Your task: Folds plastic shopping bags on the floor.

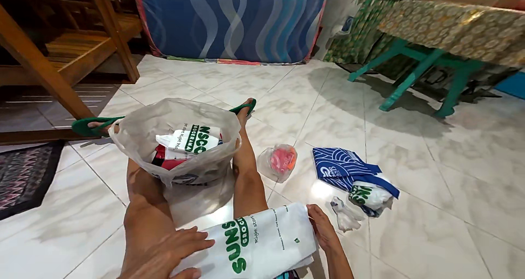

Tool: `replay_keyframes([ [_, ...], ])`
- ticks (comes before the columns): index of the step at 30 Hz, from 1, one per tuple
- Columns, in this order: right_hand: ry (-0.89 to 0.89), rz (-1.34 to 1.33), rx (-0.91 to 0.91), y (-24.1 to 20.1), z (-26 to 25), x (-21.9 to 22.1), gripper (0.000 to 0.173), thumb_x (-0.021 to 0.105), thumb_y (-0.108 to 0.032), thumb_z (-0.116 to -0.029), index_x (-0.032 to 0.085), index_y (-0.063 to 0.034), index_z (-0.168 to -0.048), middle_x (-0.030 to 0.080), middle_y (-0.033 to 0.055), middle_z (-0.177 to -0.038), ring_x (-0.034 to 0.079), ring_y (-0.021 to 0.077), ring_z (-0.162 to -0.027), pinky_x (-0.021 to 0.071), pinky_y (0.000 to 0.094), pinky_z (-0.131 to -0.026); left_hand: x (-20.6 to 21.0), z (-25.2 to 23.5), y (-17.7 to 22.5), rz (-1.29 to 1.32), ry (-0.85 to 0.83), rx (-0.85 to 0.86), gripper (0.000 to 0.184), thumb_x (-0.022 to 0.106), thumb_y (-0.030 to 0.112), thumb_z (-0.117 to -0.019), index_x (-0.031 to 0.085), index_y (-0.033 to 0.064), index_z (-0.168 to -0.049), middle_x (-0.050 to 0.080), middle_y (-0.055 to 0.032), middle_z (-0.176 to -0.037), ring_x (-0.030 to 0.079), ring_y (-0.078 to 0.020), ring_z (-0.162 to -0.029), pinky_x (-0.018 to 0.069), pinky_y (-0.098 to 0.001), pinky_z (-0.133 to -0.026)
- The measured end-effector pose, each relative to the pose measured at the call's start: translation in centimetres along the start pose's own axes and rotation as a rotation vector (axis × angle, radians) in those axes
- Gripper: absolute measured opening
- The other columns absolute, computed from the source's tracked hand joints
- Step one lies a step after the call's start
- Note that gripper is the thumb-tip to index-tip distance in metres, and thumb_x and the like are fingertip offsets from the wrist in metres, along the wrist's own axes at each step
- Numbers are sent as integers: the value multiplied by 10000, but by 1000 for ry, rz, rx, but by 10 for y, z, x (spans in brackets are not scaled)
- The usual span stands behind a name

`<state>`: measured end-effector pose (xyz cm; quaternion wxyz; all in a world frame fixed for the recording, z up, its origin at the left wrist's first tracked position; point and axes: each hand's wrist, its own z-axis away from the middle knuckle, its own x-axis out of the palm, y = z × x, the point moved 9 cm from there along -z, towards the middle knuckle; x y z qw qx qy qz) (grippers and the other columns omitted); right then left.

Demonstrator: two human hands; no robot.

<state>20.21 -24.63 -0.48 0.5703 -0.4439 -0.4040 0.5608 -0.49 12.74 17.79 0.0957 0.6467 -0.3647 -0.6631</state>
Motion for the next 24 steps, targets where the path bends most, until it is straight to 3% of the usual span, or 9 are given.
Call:
replay_keyframes([
  [3,-123,66,53,5,7,-5,419,372,-305,-1102,630,24,-1137,688,57,-919,662,80,-838,564,285,-784,-34,17,2,44,57,91,433,586,384,-1014,656,136,-1362,664,-78,-1360,598,-247,-1301,472,-491,-1085],
  [6,-241,42,53,9,11,3,229,476,-174,-1046,659,-51,-986,716,-12,-764,687,51,-676,591,244,-650,-30,26,-5,-43,90,1,419,600,330,-1007,662,90,-1344,663,-133,-1351,608,-342,-1280,462,-568,-1062],
  [10,-73,-24,28,2,13,19,170,551,-45,-1019,653,-3,-890,688,7,-684,648,45,-582,565,223,-583,28,9,-1,-182,234,-73,403,636,233,-959,678,61,-1321,613,-210,-1397,548,-477,-1314,448,-647,-1049],
  [14,-26,-76,-51,-13,11,35,189,569,-11,-997,643,-9,-823,674,5,-649,631,41,-551,547,207,-551,105,-18,-4,-289,236,44,543,688,361,-910,636,103,-1385,562,-175,-1475,504,-440,-1377,441,-626,-1068],
  [16,-64,-80,-76,-20,9,36,170,571,-1,-986,656,-9,-839,681,2,-663,636,39,-563,550,204,-561,130,-30,-10,-279,190,82,576,709,364,-899,617,109,-1407,547,-169,-1492,493,-414,-1394,419,-628,-1085],
  [21,-206,-105,9,-11,11,31,161,535,83,-946,644,-13,-875,712,20,-723,679,68,-626,585,228,-616,159,-45,-20,-354,147,215,474,640,345,-948,643,132,-1372,561,-152,-1482,540,-360,-1365,475,-589,-1031],
  [23,-162,92,12,-3,10,19,83,596,74,-924,638,3,-927,703,52,-781,677,96,-675,582,254,-640,173,-44,-24,-329,76,255,462,579,390,-993,640,143,-1379,544,-168,-1495,524,-367,-1380,465,-582,-1051],
  [24,-95,305,-28,-7,12,12,87,662,19,-923,628,30,-1002,672,107,-875,653,155,-764,555,314,-694,179,-43,-27,-317,33,270,492,555,431,-1005,630,142,-1395,527,-176,-1510,504,-375,-1397,449,-586,-1070],
])
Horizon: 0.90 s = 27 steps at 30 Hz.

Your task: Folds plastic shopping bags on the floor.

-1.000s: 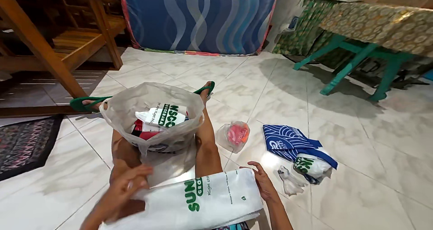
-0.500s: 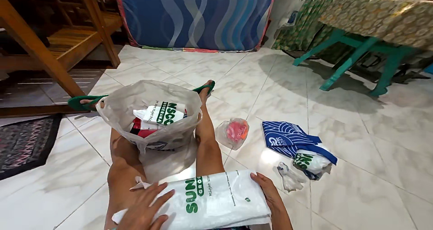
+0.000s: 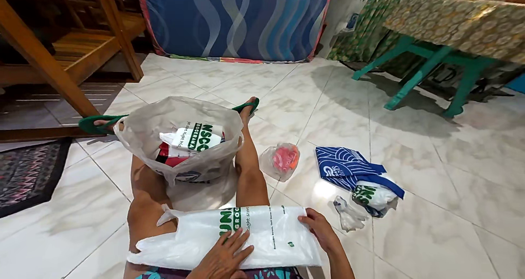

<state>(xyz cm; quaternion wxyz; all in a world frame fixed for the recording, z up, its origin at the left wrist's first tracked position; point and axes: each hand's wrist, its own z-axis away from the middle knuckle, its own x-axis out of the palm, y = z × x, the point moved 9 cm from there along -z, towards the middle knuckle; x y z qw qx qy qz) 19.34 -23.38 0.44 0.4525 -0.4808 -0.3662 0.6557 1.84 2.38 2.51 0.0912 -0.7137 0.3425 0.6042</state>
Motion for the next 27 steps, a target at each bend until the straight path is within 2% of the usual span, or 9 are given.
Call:
replay_keyframes([
  [2,207,351,-172,-28,11,-12,389,722,-126,-927,619,131,-1201,622,346,-1191,617,464,-1099,490,595,-936,7,0,-1,35,-43,34,531,504,475,-1026,597,148,-1434,491,-177,-1541,460,-379,-1431,411,-581,-1111],
  [4,413,476,-410,-66,33,-7,429,640,-171,-981,606,157,-1255,524,421,-1354,507,602,-1265,394,688,-1053,7,-9,-1,65,-49,46,531,408,453,-1072,554,135,-1472,452,-156,-1576,412,-355,-1469,366,-545,-1161],
  [8,294,447,-764,-90,86,83,424,435,-137,-1026,620,147,-1280,575,324,-1388,531,501,-1325,415,566,-1124,8,-43,-8,62,8,-35,564,330,345,-1086,465,-1,-1511,397,-164,-1608,360,-338,-1501,307,-518,-1198],
  [11,71,525,-879,-53,103,142,557,369,-332,-1061,627,79,-1333,570,292,-1416,528,493,-1333,410,597,-1115,25,-56,-19,105,34,-108,548,354,308,-1075,511,-52,-1457,435,-195,-1575,363,-361,-1496,278,-542,-1209],
  [15,2,655,-581,2,76,129,598,354,-462,-1050,557,-95,-1476,391,341,-1546,359,599,-1409,253,763,-1113,53,-54,-45,215,38,-309,598,368,475,-1066,461,133,-1547,316,-202,-1640,281,-433,-1516,234,-644,-1197],
  [19,37,445,-161,40,47,81,616,470,-359,-1062,439,76,-1497,450,367,-1487,431,553,-1382,315,684,-1130,62,-37,-93,334,-59,-641,708,383,553,-1053,305,130,-1616,247,-240,-1654,207,-470,-1529,146,-633,-1224],
  [22,71,111,141,65,38,56,533,443,-317,-1096,525,129,-1377,576,345,-1341,563,438,-1260,410,581,-1085,59,-29,-122,525,-199,-796,780,499,534,-1031,271,69,-1615,407,-261,-1570,291,-450,-1503,87,-597,-1249],
  [24,-3,-32,317,79,36,47,508,474,-355,-1082,601,98,-1274,668,253,-1156,647,293,-1052,506,492,-949,56,-34,-139,607,-266,-783,759,601,484,-999,374,33,-1565,540,-277,-1444,443,-443,-1404,167,-594,-1227],
  [27,-157,-94,309,71,28,33,268,597,-108,-1005,598,74,-1202,691,135,-950,668,154,-818,564,372,-789,45,-45,-155,765,-359,-727,597,686,301,-983,507,-30,-1447,617,-313,-1280,586,-440,-1215,387,-572,-1109],
])
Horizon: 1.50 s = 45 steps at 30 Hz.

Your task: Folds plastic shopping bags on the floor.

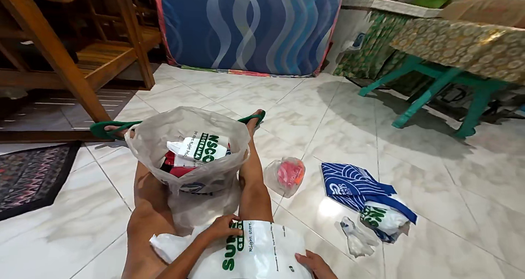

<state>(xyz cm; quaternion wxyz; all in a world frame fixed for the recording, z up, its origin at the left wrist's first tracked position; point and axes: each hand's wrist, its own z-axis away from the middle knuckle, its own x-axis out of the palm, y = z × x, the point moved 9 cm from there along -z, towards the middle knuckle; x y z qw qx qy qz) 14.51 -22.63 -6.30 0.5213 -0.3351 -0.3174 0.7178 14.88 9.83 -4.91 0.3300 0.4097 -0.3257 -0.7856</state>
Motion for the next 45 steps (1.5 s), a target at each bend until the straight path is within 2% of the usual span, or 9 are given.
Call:
replay_keyframes([
  [16,-26,524,-1327,-299,158,39,207,686,-203,-915,698,-46,-1050,727,32,-826,683,51,-722,570,236,-650,-83,99,246,-24,41,650,327,704,119,-925,675,-16,-1221,719,-120,-1094,672,-127,-1010,533,-349,-936],
  [19,190,679,-1300,-315,171,26,217,679,-208,-879,706,-14,-972,668,105,-687,663,238,-582,532,463,-519,-104,111,268,34,121,659,159,660,128,-962,726,-16,-975,694,17,-847,603,41,-788,502,-188,-769],
  [21,299,466,-1271,-310,163,-13,166,652,-173,-920,705,-18,-939,686,40,-728,661,126,-615,571,334,-582,-119,116,265,117,198,629,129,665,120,-953,730,9,-948,690,56,-826,608,54,-779,508,-180,-767],
  [26,-130,-335,-1159,-268,131,-3,886,684,-587,-872,339,-93,-1522,671,-102,-1296,654,55,-1151,545,309,-996,-125,123,263,482,240,609,139,629,-20,-930,727,66,-977,744,82,-874,692,18,-831,576,-202,-816],
  [32,-106,-834,-981,-256,141,47,437,821,-275,-830,588,-156,-1180,770,-99,-973,728,12,-885,612,224,-799,-121,122,273,563,310,658,143,629,-24,-931,725,66,-986,748,77,-878,699,8,-840,582,-211,-826],
  [36,-7,-692,-1084,-272,165,50,818,757,-405,-891,269,-12,-1417,642,-128,-1186,653,-31,-1055,565,208,-924,-126,135,276,595,419,655,137,635,-24,-927,736,50,-983,753,51,-871,707,-10,-836,587,-214,-821],
  [39,104,-703,-1077,-281,173,46,294,603,91,-903,599,-76,-1145,770,-112,-964,725,-10,-875,610,212,-823,-131,152,290,527,436,749,257,645,-33,-914,675,21,-1164,748,38,-1023,708,-19,-920,590,-231,-867],
  [42,105,-624,-1110,-295,176,46,340,571,150,-899,726,-144,-970,777,-118,-886,720,-28,-821,607,192,-793,-142,183,321,201,408,1074,700,627,-3,-949,300,7,-1568,544,-16,-1481,625,-3,-1172,532,-233,-1008],
  [45,64,-567,-1143,-302,181,52,330,606,134,-886,748,-156,-952,779,-120,-894,719,-31,-828,604,188,-801,-155,214,341,-152,471,1196,517,651,54,-961,505,34,-1456,642,-58,-1349,629,0,-1126,517,-179,-956],
])
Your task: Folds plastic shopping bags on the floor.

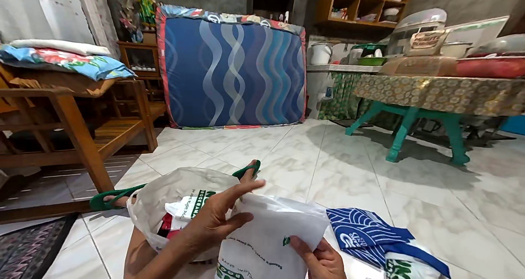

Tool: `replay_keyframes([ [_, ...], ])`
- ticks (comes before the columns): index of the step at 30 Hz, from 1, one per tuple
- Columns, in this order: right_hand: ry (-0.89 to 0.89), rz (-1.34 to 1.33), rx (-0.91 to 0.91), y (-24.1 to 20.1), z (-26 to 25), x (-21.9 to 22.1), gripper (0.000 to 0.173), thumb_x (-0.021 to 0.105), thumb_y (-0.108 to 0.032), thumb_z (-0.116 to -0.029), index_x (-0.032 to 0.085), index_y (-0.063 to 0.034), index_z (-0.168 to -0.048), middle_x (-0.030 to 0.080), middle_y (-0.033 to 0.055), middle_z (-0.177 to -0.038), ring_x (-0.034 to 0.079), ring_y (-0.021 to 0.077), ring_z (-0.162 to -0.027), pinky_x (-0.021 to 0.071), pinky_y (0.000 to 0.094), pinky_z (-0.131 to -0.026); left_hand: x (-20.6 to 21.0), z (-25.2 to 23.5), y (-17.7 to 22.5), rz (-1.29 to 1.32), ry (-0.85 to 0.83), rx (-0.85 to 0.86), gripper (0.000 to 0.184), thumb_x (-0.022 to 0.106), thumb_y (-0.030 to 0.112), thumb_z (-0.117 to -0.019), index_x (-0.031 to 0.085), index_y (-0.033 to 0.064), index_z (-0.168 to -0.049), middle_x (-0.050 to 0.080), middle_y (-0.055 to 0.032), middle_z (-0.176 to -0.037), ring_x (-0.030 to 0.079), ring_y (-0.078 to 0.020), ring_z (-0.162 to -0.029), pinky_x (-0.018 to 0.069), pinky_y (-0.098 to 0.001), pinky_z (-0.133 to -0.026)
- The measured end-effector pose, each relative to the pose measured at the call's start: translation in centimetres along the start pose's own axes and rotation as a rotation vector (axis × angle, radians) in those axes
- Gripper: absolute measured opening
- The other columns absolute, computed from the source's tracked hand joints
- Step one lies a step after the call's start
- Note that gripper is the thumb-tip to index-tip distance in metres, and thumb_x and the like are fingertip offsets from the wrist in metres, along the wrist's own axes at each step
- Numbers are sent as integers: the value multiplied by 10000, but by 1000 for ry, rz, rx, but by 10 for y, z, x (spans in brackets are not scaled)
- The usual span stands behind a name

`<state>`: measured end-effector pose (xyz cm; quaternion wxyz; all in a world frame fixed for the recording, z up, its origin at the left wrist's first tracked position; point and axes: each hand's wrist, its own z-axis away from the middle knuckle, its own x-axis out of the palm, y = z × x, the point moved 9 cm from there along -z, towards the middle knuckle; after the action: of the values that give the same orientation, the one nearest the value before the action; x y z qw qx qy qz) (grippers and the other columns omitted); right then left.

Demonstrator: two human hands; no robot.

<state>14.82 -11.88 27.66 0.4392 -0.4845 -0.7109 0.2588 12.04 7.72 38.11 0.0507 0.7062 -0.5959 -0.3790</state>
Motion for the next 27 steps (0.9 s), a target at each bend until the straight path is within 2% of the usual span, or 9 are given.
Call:
replay_keyframes([
  [4,-120,10,-54,1,-3,7,319,639,83,-900,761,-197,-994,778,-130,-939,715,-32,-865,598,190,-824,-18,-3,11,-265,-165,55,223,684,81,-932,704,1,-1140,701,-125,-1011,663,-92,-905,537,-180,-803],
  [10,-268,18,-95,0,-7,17,201,670,-105,-958,776,-257,-1037,772,-149,-973,708,-42,-878,593,183,-823,-40,0,17,-527,-237,94,341,595,304,-1010,702,18,-857,675,-58,-779,629,-40,-733,486,-135,-677],
  [15,-224,-69,-39,0,-13,21,204,661,-81,-956,800,-229,-974,781,-115,-884,715,-37,-789,601,173,-746,-45,0,14,-396,-140,23,149,620,123,-981,660,-6,-1044,696,-70,-816,650,-6,-759,507,-116,-734],
  [17,-116,-100,-23,-3,-17,20,272,607,31,-950,790,-167,-916,778,-84,-822,716,-21,-728,604,177,-699,-45,0,7,-203,-44,-62,359,610,76,-980,559,-25,-1320,707,-34,-873,660,-4,-792,535,-157,-766],
  [19,13,-111,-35,-7,-20,18,319,551,89,-955,774,-132,-895,771,-83,-799,711,-22,-708,602,169,-685,-35,7,-10,135,-8,-212,647,620,80,-983,317,29,-1552,729,14,-1038,700,-26,-930,580,-228,-874],
  [21,129,-146,-32,-5,-24,16,327,530,102,-966,769,-106,-883,770,-69,-783,713,-10,-692,606,173,-671,-16,26,-35,358,-29,-382,720,656,44,-932,283,58,-1548,730,30,-1110,708,-46,-982,583,-268,-911],
  [24,95,-145,66,12,-32,13,256,525,56,-980,718,-104,-927,766,-66,-798,720,7,-712,615,198,-688,11,66,-83,333,-70,-634,256,644,6,-924,649,-16,-1178,740,25,-970,698,-20,-892,578,-248,-858],
  [25,52,-99,99,20,-35,10,203,559,53,-950,698,-94,-960,767,-68,-818,722,8,-740,617,205,-718,14,75,-94,237,-42,-660,200,644,25,-929,680,-9,-1123,741,15,-952,697,-23,-883,577,-250,-853],
  [27,50,65,88,30,-38,0,155,625,70,-896,695,-42,-978,764,-66,-825,718,-10,-764,611,193,-753,15,81,-94,-126,103,-585,445,678,76,-934,582,-37,-1354,720,-116,-1156,693,-185,-1064,548,-407,-960],
])
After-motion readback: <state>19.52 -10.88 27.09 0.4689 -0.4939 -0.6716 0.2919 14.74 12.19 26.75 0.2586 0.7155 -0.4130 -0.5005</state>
